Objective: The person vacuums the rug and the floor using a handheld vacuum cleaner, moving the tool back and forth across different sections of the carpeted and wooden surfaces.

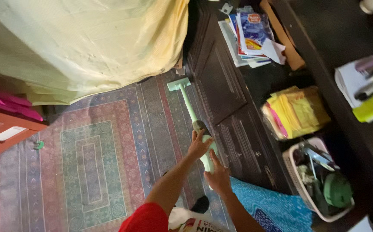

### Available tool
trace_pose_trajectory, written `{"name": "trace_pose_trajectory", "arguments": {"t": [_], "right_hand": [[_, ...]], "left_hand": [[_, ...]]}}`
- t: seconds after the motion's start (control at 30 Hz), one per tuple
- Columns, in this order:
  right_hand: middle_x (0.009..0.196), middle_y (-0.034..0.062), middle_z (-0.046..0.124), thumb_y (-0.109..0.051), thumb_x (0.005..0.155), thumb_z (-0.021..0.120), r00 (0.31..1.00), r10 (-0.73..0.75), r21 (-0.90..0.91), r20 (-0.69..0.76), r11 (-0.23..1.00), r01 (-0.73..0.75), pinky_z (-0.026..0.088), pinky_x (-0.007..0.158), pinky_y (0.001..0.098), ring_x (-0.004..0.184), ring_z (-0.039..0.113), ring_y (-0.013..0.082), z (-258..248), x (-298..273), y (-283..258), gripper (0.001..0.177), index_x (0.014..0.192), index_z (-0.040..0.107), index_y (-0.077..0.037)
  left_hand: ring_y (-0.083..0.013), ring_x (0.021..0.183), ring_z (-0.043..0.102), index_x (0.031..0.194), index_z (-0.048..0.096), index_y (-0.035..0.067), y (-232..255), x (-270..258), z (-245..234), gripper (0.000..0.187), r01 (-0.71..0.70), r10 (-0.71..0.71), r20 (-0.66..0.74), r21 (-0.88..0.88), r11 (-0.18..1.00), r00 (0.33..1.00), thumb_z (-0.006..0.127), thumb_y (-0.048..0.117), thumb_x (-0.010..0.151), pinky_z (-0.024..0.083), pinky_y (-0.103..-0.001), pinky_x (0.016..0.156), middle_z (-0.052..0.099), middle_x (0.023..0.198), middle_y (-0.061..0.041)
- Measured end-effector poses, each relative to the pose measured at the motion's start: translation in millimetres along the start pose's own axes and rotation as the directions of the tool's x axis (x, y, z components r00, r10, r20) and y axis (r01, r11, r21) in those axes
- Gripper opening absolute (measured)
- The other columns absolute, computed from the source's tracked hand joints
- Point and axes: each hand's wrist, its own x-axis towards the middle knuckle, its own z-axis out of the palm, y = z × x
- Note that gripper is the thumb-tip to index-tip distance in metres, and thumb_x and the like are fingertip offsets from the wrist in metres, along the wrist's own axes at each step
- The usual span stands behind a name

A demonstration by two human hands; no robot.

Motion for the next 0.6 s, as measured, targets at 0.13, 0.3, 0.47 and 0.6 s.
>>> {"name": "trace_pose_trajectory", "arguments": {"t": [0.13, 0.3, 0.47, 0.6], "right_hand": [[0.147, 0.0173, 0.057, -0.01, 0.074, 0.07, 0.985, 0.161, 0.074, 0.054, 0.984, -0.165, 0.049, 0.108, 0.0445, 0.127, 0.062, 0.0351, 13, 33, -37, 0.095, 0.16, 0.029, -0.02], [0.155, 0.011, 0.051, -0.01, 0.076, 0.07, 0.975, 0.206, 0.019, 0.087, 0.978, -0.208, 0.04, 0.115, 0.0447, 0.135, 0.055, 0.0337, 21, 54, -74, 0.096, 0.16, 0.026, -0.023], [0.158, 0.0122, 0.045, -0.005, 0.076, 0.071, 0.979, 0.194, 0.075, 0.063, 0.977, -0.198, 0.035, 0.118, 0.045, 0.14, 0.05, 0.0346, 35, 57, -83, 0.096, 0.16, 0.027, -0.019], [0.158, 0.012, 0.046, -0.004, 0.074, 0.07, 0.981, 0.193, 0.036, 0.031, 0.98, -0.194, 0.04, 0.116, 0.042, 0.139, 0.052, 0.0334, 51, 46, -90, 0.095, 0.159, 0.029, -0.019]], "left_hand": [[-0.0471, 0.142, 0.046, 0.161, 0.028, 0.032, -9, 29, -35, 0.086, 0.044, -0.042, 0.06, -0.04, 0.998, 0.997, 0.061, 0.062, 0.087, 0.051, -0.054, 0.107, -0.001, 0.173, -0.018], [-0.0484, 0.144, 0.039, 0.162, 0.024, 0.028, -18, 52, -63, 0.086, -0.025, 0.026, 0.097, -0.016, 1.0, 0.995, 0.061, 0.063, 0.093, 0.048, -0.055, 0.108, -0.004, 0.173, -0.02], [-0.0486, 0.145, 0.04, 0.158, 0.032, 0.032, -10, 47, -82, 0.083, -0.01, 0.01, 0.065, -0.008, 1.0, 0.998, 0.07, 0.053, 0.088, 0.051, -0.059, 0.107, 0.001, 0.172, -0.019], [-0.0519, 0.144, 0.036, 0.158, 0.029, 0.032, -3, 25, -104, 0.084, 0.096, -0.08, 0.159, -0.094, 0.991, 0.984, 0.07, 0.044, 0.086, 0.054, -0.06, 0.107, -0.008, 0.172, -0.019]]}}
